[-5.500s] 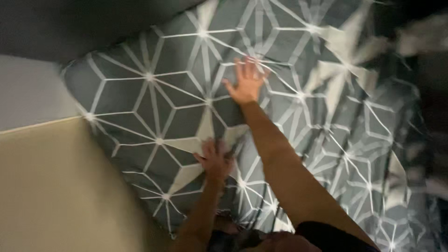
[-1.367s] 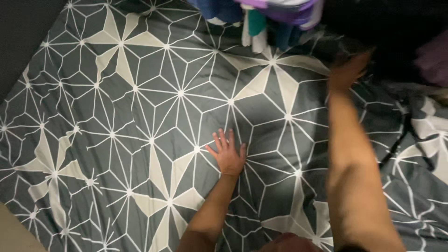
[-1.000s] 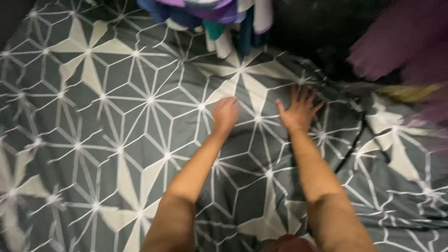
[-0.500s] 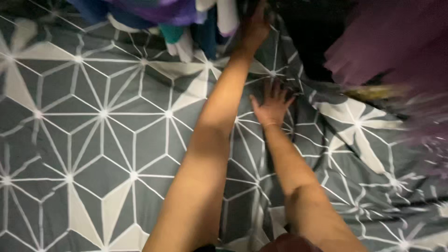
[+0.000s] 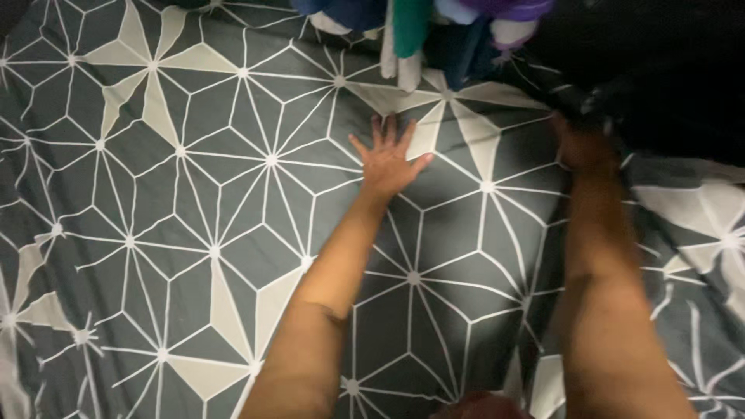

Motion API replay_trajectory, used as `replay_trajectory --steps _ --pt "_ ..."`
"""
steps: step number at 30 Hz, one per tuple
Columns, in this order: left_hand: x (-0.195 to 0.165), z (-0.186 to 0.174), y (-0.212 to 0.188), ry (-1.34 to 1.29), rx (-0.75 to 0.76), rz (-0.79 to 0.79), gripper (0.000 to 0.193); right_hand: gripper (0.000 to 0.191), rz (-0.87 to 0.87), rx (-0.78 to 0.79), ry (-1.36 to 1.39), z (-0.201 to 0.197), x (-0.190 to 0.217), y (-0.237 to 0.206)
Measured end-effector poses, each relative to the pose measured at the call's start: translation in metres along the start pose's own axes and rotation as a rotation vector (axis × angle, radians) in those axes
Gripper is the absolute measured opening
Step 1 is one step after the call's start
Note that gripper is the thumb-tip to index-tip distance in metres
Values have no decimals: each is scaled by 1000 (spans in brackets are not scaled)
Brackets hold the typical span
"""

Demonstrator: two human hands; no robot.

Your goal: The person straightens a fitted sheet on a bed, repeatedly lifting and tucking the corners and edges. They also move a folded towel and a pillow to the side before smoothing the sheet across the mattress.

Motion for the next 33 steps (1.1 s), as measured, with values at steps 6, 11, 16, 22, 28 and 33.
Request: replay_trajectory --steps 6,11,16,22,28,33 --pt "0 27 -5 35 -68 20 89 78 34 -108 -57 -7 -57 42" --pt "5 11 -2 36 -104 16 88 73 32 -198 -144 -3 -36 21" --pt "2 10 -1 28 -39 13 87 68 -287 -156 -116 85 101 -70" --pt "49 -10 60 69 -229 88 52 76 -294 -193 -127 125 198 -144" --pt "104 -74 143 -141 -563 -252 48 72 -294 -256 -177 94 223 -153" --pt "85 -115 179 -231 -414 -268 54 74 -295 -275 -167 91 233 -158"
Point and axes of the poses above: each hand's wrist, its own y-axis towards the middle knuckle, its own z-axis out of the palm, x = y × z, the point moved 2 cm from there along y, towards the middle knuckle, and after that the axes turned 9 degrees about y, right-handed, at the moved point
